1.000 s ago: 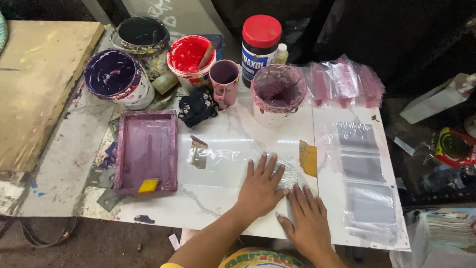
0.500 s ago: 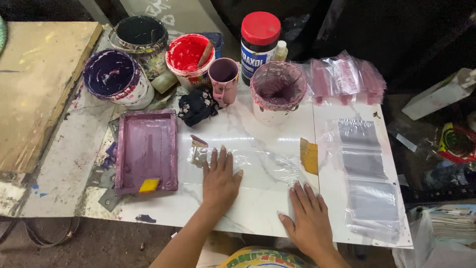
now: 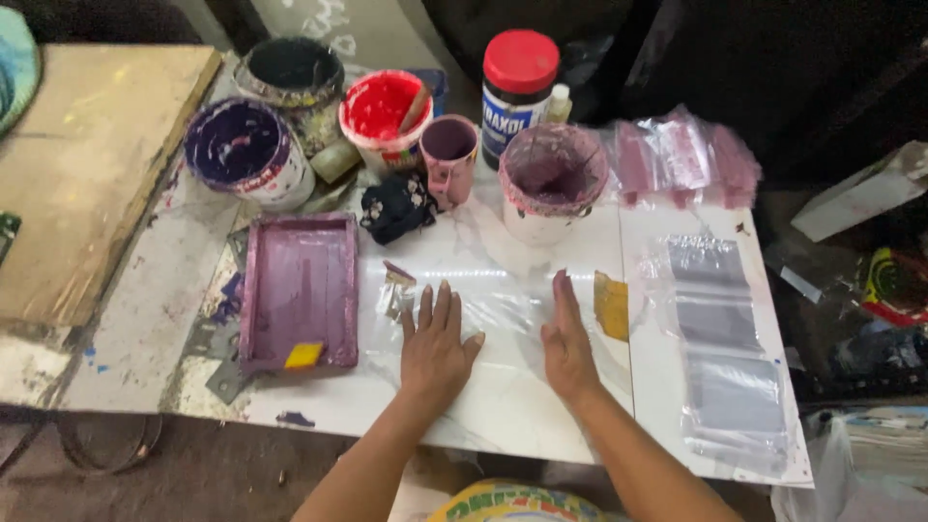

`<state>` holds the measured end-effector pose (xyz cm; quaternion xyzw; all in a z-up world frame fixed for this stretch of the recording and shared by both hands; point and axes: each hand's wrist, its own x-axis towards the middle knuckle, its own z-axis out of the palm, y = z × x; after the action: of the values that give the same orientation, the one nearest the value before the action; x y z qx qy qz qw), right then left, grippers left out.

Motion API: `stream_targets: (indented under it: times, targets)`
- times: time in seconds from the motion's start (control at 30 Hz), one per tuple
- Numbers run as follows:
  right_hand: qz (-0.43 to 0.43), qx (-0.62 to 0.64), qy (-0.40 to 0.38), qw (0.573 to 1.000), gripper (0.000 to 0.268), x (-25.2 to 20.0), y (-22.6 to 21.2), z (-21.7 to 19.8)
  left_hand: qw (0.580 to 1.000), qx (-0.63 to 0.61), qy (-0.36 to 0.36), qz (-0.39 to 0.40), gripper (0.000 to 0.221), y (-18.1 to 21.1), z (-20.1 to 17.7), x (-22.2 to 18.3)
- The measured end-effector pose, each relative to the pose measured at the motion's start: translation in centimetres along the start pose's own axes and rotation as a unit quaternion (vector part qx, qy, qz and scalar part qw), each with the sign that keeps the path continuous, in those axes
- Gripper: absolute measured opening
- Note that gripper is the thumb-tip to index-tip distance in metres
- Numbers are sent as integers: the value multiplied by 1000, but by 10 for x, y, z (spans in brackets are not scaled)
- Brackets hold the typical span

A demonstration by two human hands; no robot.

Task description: Cleaning a screen printing frame with a sponge and wiping down the work surface with a cloth.

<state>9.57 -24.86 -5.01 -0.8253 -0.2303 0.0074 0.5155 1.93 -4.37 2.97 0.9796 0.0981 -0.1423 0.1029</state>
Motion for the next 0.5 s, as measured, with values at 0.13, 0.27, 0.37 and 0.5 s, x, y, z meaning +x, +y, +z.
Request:
stream_targets:
  times: [0.13, 0.27, 0.37, 0.5]
  targets:
    - [45, -3, -8, 999, 77, 1, -19, -12, 1000, -4, 8, 2, 80, -7, -7, -2]
    - [80, 0, -3, 997, 77, -2, -20, -11, 1000, 3, -6, -11, 86, -16, -2, -1]
    - [68, 3, 14, 998, 77, -3, -18, -10, 1000, -2, -4, -24, 83, -20, 0, 0]
    - [12, 77, 53, 996, 79, -4, -14, -9, 999, 8, -9, -31, 82, -21, -1, 1]
